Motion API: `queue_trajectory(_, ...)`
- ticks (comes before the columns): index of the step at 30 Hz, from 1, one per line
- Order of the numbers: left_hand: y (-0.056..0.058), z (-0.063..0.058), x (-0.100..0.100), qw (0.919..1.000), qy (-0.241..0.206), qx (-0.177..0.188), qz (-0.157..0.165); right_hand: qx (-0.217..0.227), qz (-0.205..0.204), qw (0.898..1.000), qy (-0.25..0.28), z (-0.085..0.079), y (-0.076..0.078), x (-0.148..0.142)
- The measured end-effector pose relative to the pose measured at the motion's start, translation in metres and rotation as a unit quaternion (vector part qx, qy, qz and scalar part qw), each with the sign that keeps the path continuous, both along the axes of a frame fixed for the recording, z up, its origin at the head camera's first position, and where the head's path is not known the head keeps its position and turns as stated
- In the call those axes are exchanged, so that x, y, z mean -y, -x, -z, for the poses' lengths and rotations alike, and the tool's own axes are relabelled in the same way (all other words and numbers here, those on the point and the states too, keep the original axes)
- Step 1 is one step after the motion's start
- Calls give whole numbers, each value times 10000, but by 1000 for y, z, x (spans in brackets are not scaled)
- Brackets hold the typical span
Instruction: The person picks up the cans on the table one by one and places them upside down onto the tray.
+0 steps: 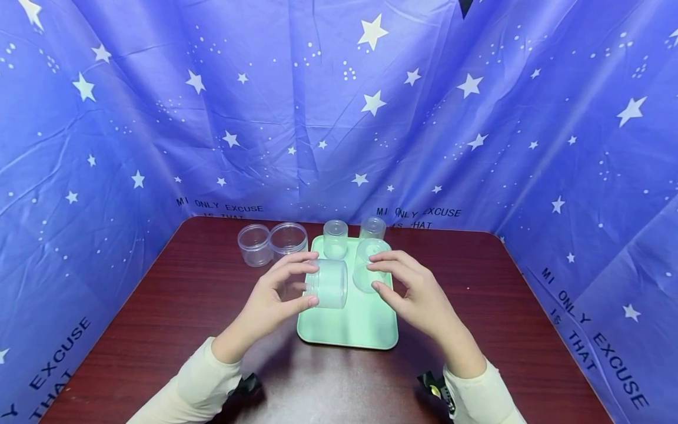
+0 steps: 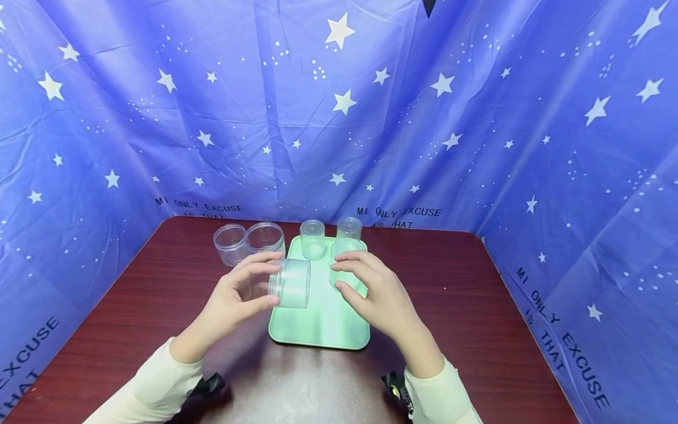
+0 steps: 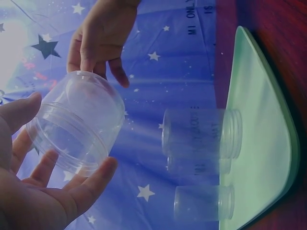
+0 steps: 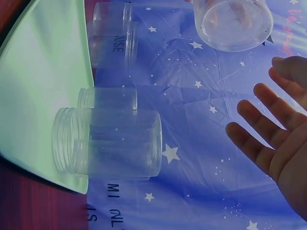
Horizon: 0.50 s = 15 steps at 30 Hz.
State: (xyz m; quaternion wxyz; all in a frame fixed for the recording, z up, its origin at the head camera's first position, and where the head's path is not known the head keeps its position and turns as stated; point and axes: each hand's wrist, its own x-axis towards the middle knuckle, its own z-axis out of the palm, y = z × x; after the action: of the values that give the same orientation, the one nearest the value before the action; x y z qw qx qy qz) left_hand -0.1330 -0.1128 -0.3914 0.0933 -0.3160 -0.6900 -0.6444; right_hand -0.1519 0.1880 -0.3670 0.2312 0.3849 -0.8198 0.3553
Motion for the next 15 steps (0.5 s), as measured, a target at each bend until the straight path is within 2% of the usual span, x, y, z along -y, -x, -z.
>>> queue_trajectory(15, -1, 2, -3, 10000, -23, 39, -46, 21, -347, 9988, 341, 4, 1, 6)
